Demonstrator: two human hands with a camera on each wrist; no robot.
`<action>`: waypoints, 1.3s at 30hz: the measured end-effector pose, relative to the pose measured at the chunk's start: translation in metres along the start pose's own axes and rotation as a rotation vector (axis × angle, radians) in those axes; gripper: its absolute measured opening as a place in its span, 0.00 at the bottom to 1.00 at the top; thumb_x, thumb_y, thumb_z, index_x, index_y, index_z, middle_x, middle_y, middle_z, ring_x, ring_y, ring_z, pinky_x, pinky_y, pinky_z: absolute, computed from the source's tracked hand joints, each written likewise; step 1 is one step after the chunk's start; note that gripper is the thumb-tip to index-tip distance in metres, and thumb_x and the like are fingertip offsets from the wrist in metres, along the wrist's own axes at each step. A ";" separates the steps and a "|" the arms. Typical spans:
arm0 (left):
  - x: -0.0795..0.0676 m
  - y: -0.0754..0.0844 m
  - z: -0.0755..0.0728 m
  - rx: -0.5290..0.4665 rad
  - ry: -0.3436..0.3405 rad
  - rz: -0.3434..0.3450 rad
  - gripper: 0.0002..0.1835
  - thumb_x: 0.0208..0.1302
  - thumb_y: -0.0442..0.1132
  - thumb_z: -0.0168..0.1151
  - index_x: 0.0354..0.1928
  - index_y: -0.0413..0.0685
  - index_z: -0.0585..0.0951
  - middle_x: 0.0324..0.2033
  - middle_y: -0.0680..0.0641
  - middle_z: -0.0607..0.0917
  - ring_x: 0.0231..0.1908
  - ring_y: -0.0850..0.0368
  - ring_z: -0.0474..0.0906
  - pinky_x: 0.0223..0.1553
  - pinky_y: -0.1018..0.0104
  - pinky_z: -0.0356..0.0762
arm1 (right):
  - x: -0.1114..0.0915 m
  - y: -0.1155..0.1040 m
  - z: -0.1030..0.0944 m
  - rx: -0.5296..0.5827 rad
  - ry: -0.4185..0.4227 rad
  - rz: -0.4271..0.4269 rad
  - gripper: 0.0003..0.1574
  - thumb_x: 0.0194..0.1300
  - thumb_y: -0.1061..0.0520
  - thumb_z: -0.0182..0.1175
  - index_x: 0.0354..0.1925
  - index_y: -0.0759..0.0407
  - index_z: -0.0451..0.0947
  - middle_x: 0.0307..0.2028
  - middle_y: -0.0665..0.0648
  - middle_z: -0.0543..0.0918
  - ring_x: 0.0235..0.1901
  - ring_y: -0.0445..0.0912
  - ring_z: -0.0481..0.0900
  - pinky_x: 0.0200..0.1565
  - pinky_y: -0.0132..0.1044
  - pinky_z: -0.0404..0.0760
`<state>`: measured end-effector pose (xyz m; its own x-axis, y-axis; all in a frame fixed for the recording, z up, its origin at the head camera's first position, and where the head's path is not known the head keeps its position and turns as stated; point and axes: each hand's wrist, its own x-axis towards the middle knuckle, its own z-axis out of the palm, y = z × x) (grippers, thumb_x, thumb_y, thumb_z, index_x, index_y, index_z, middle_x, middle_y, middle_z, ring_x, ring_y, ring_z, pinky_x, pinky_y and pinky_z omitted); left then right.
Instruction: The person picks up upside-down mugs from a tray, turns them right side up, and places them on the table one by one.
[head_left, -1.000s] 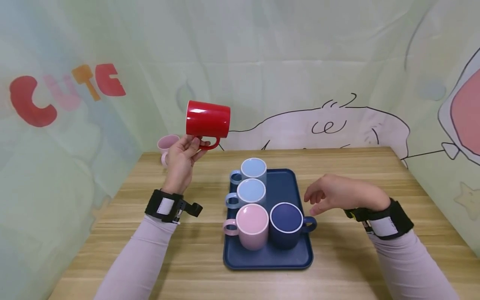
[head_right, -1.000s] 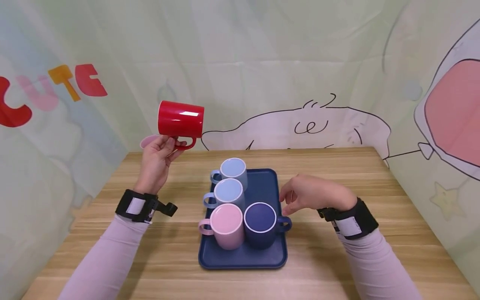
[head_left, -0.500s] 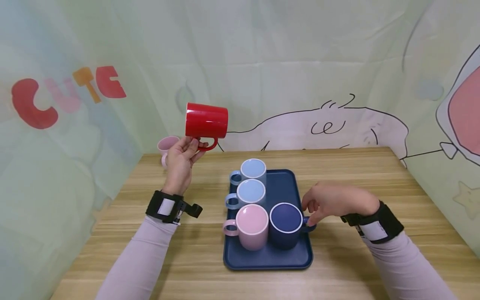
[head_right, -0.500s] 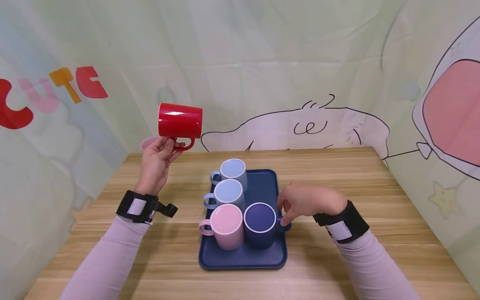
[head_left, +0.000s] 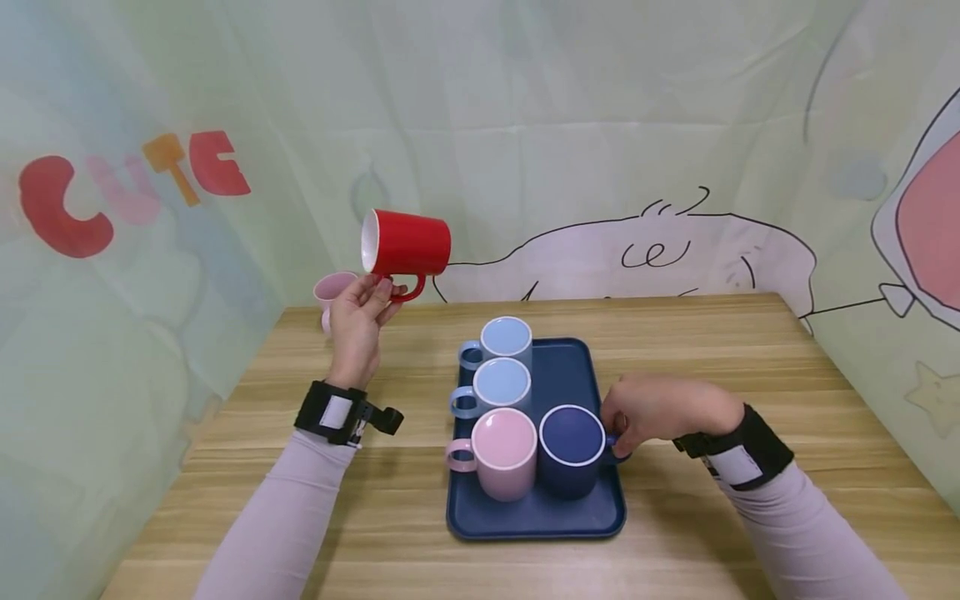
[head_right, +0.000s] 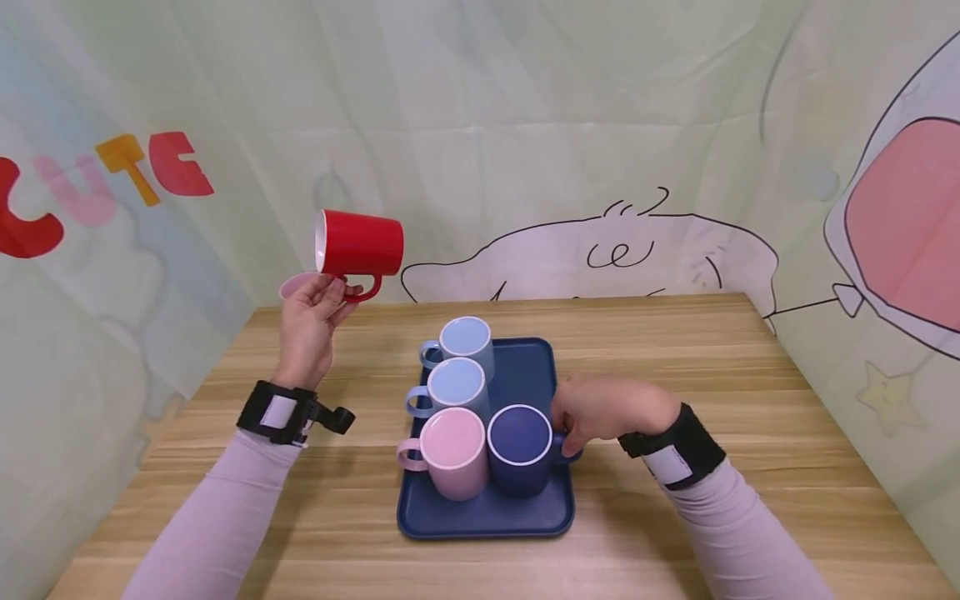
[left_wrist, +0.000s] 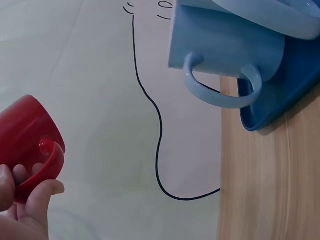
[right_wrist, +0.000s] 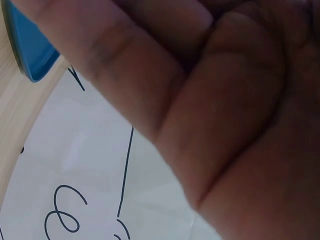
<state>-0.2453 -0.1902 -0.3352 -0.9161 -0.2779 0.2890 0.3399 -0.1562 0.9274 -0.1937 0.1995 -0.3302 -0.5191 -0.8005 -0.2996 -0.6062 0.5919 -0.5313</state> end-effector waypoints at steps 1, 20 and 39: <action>0.001 -0.001 0.000 0.004 0.012 0.001 0.17 0.76 0.34 0.60 0.57 0.25 0.76 0.42 0.43 0.84 0.44 0.56 0.85 0.50 0.69 0.85 | 0.000 0.000 0.000 -0.009 0.004 -0.009 0.12 0.56 0.65 0.75 0.27 0.48 0.84 0.21 0.38 0.78 0.23 0.32 0.72 0.27 0.28 0.73; 0.017 -0.037 -0.011 0.262 0.215 0.005 0.17 0.69 0.34 0.69 0.51 0.26 0.82 0.43 0.37 0.87 0.40 0.57 0.86 0.45 0.69 0.87 | 0.001 -0.001 0.001 0.000 -0.001 -0.008 0.13 0.58 0.66 0.73 0.26 0.49 0.83 0.22 0.39 0.76 0.23 0.33 0.70 0.27 0.28 0.71; 0.039 -0.070 -0.023 0.664 0.266 -0.085 0.18 0.69 0.40 0.72 0.49 0.29 0.85 0.45 0.32 0.88 0.41 0.50 0.82 0.37 0.75 0.72 | 0.001 -0.001 0.000 0.017 -0.013 0.011 0.11 0.59 0.67 0.72 0.29 0.50 0.85 0.23 0.39 0.77 0.24 0.34 0.72 0.28 0.29 0.73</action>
<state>-0.2994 -0.2118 -0.3942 -0.8223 -0.5246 0.2205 -0.0083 0.3985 0.9171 -0.1933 0.1985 -0.3305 -0.5175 -0.7953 -0.3157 -0.5904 0.5989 -0.5410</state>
